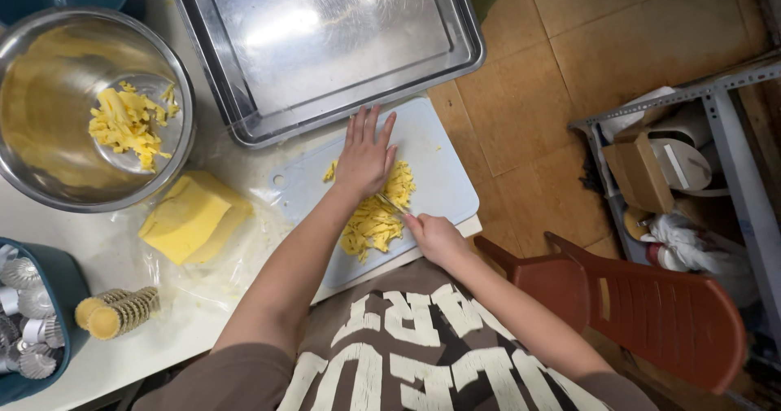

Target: The person uses a knife to cut a large block of butter into small pieces on a white cutting board. The chopped butter is gathered and transferred into a metal mixing bowl. The person repeats the cutting and transferring process multiple times.

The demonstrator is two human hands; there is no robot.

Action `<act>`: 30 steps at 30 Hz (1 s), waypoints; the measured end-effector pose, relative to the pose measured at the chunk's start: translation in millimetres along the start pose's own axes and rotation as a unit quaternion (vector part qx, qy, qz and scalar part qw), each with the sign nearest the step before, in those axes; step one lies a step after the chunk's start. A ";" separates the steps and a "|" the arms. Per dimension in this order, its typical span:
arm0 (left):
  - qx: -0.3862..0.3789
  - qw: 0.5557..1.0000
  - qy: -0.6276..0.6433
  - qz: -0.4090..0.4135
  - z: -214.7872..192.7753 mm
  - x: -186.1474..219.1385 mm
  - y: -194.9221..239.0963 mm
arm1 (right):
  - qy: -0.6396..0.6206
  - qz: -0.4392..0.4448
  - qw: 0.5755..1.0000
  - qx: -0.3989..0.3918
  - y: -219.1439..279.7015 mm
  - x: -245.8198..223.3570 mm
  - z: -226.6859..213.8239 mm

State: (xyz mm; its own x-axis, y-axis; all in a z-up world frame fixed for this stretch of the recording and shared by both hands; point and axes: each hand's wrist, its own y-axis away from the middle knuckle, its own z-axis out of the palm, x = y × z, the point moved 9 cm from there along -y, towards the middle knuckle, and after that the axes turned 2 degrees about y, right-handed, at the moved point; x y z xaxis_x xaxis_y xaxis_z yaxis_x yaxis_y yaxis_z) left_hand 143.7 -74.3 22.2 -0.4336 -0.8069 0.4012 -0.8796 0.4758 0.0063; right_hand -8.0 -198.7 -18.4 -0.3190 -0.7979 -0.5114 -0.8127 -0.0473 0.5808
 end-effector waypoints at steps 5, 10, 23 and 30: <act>-0.001 1.000 0.000 0.023 5.2 10.4 -8.9 | 0.002 0.001 1.000 0.030 -2.0 10.0 -5.7; -0.040 0.999 -0.014 -0.004 14.7 0.4 -18.0 | 0.024 0.005 1.000 -0.009 -19.2 6.9 0.1; -0.016 1.000 -0.010 0.010 12.1 13.1 -31.7 | 0.015 -0.002 1.000 0.007 -19.6 13.8 -14.6; 0.004 1.000 -0.005 0.003 9.4 18.1 -33.1 | -0.045 -0.012 0.999 -0.008 -21.1 25.6 -17.7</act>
State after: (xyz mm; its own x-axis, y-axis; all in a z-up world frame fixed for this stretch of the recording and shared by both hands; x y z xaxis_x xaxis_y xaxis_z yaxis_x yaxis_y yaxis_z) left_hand 163.2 -107.9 20.6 -0.4407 -0.8073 0.3924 -0.8784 0.4779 -0.0033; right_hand 9.6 -228.8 -32.5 -0.3431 -0.7386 -0.5803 -0.8129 -0.0760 0.5774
